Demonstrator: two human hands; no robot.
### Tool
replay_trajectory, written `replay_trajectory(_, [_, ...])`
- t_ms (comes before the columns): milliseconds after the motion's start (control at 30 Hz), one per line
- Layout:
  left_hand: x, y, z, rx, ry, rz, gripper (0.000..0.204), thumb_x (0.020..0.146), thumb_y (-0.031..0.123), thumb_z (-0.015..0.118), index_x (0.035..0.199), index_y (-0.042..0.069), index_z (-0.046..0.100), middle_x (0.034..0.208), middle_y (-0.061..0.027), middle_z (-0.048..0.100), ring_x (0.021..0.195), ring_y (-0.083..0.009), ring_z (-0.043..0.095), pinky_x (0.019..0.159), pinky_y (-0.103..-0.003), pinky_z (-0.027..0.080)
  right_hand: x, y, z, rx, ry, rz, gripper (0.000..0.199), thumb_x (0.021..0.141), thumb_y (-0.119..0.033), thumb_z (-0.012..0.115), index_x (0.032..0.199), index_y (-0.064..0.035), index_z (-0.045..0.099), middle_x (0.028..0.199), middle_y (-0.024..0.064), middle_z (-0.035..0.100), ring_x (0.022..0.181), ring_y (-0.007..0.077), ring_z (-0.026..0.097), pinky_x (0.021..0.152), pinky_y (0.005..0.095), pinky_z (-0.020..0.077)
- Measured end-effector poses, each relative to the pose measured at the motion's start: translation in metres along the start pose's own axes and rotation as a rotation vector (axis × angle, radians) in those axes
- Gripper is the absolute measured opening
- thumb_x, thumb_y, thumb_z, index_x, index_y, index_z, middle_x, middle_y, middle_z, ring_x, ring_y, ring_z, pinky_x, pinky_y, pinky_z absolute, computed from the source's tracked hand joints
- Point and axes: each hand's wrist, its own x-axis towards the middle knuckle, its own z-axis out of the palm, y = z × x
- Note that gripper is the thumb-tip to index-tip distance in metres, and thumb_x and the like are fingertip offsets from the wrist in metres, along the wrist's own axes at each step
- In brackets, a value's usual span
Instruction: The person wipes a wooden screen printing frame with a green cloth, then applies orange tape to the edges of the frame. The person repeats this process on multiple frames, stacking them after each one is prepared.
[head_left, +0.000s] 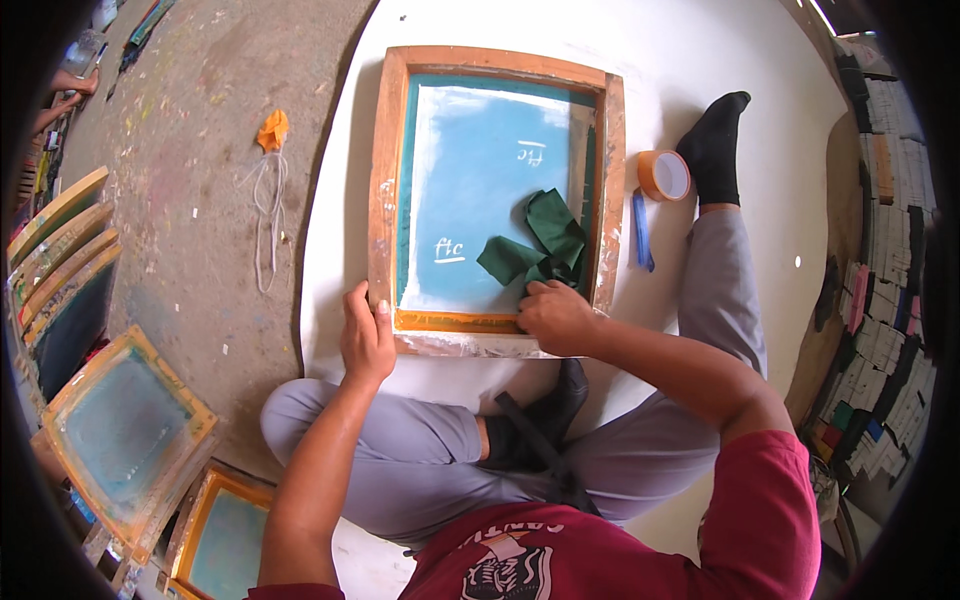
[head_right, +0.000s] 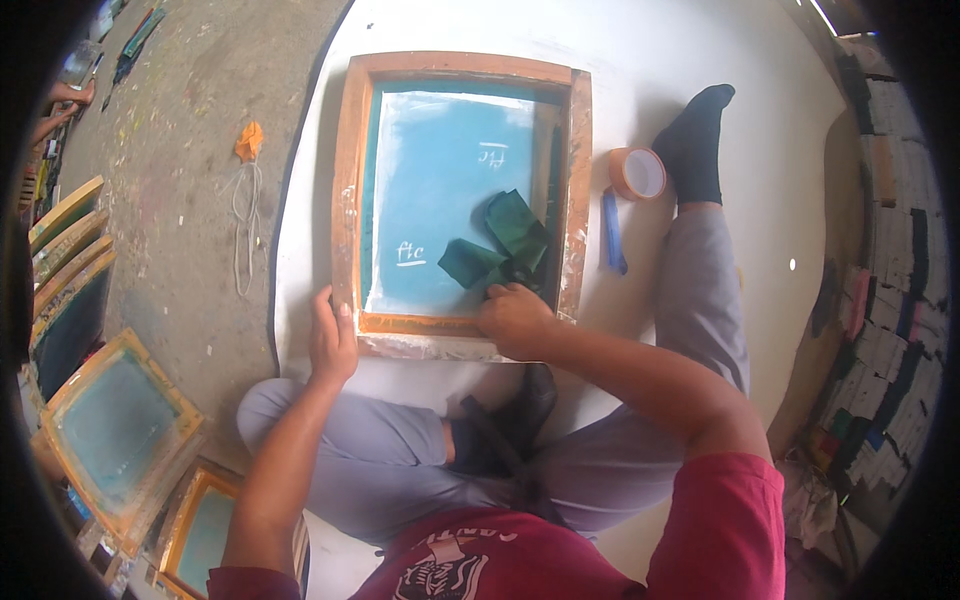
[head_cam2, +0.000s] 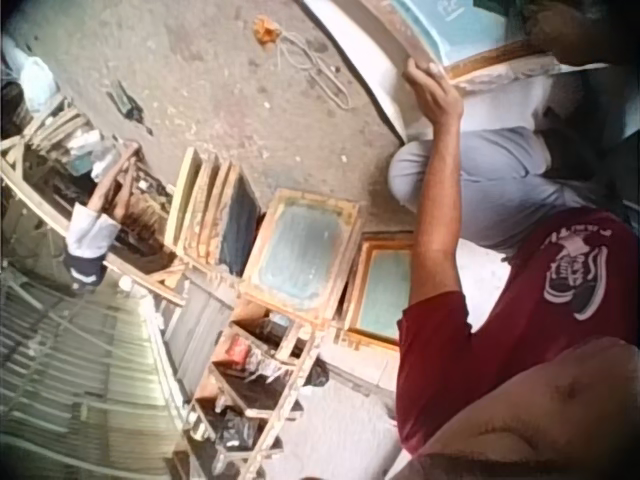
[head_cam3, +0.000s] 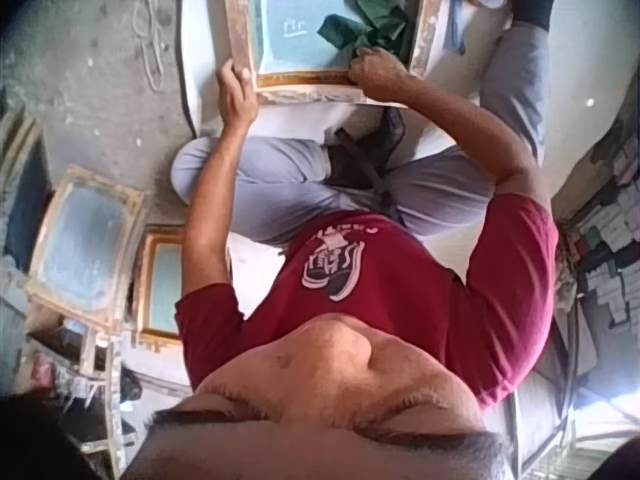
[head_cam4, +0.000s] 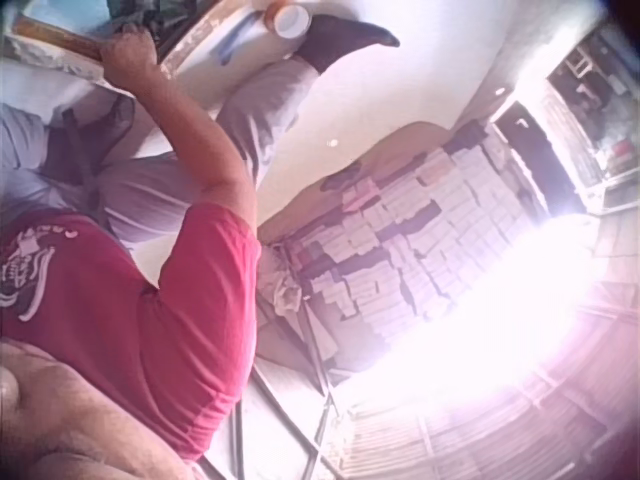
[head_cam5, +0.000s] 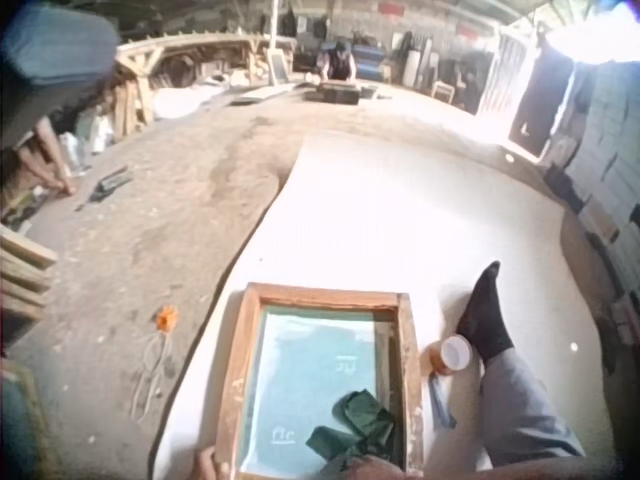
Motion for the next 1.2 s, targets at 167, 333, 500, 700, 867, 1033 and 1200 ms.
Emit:
replay_trajectory(167, [0.000,0.000,0.001,0.019,0.000,-0.025,0.046,0.112,0.032,0.043,0.144,-0.001,0.042,0.132,-0.0259,0.055,0.115,-0.0469,0.060,0.095,-0.053,0.050,0.065,-0.044,-0.009,0.109,0.059,-0.048,0.016,0.079,-0.012,0.066,0.090,-0.0107,0.078,0.098,0.0044,0.071,0.112,0.0280,0.060,0.098,0.0447,0.0481])
replay_trajectory(333, [0.002,0.002,0.000,0.029,0.017,0.025,0.046,0.111,0.031,0.044,0.144,-0.001,0.042,0.131,-0.0267,0.055,0.115,-0.0477,0.059,0.096,-0.053,0.049,0.114,-0.068,-0.005,0.233,0.123,-0.072,0.015,0.081,-0.012,0.064,0.088,-0.0118,0.078,0.098,0.0034,0.071,0.112,0.0286,0.060,0.098,0.0446,0.0491])
replay_trajectory(500, [-0.002,0.000,0.001,0.008,0.011,0.018,0.045,0.110,0.028,0.046,0.144,-0.001,0.042,0.131,-0.0269,0.055,0.116,-0.0478,0.059,0.096,-0.053,0.049,0.047,-0.034,-0.009,0.082,-0.059,0.039,0.020,0.080,-0.012,0.067,0.095,-0.0086,0.080,0.100,0.0093,0.075,0.115,0.0305,0.063,0.101,0.0456,0.0508])
replay_trajectory(700, [0.001,0.004,0.001,0.009,0.010,0.027,0.043,0.110,0.025,0.048,0.144,-0.001,0.042,0.130,-0.0268,0.054,0.115,-0.0492,0.059,0.094,-0.055,0.050,0.090,-0.054,0.001,0.168,0.054,0.013,0.015,0.086,-0.015,0.064,0.085,-0.0132,0.078,0.094,0.0041,0.073,0.108,0.0292,0.062,0.094,0.0439,0.0519])
replay_trajectory(867, [0.003,0.004,0.001,0.025,0.014,0.025,0.045,0.111,0.029,0.047,0.145,0.000,0.041,0.130,-0.0271,0.055,0.114,-0.0512,0.059,0.093,-0.056,0.050,0.143,-0.087,-0.013,0.334,0.119,-0.003,0.017,0.086,-0.018,0.063,0.083,-0.0135,0.079,0.090,0.0053,0.075,0.104,0.0309,0.063,0.091,0.0445,0.0532])
replay_trajectory(1033, [-0.001,-0.003,0.003,0.023,0.037,0.028,0.044,0.111,0.028,0.046,0.145,0.001,0.041,0.135,-0.0268,0.054,0.118,-0.0501,0.059,0.095,-0.056,0.050,0.116,-0.080,-0.027,0.322,0.050,0.028,0.018,0.086,-0.019,0.065,0.088,-0.0105,0.081,0.095,0.0111,0.077,0.108,0.0318,0.065,0.092,0.0475,0.0532])
replay_trajectory(1200, [-0.001,-0.002,0.001,0.016,0.013,0.011,0.044,0.111,0.029,0.044,0.145,0.002,0.041,0.137,-0.0268,0.054,0.120,-0.0495,0.058,0.096,-0.055,0.050,0.055,-0.039,-0.019,0.052,-0.119,0.144,0.022,0.090,-0.018,0.062,0.098,-0.0131,0.082,0.109,0.0124,0.075,0.118,0.0316,0.062,0.095,0.0481,0.0523])
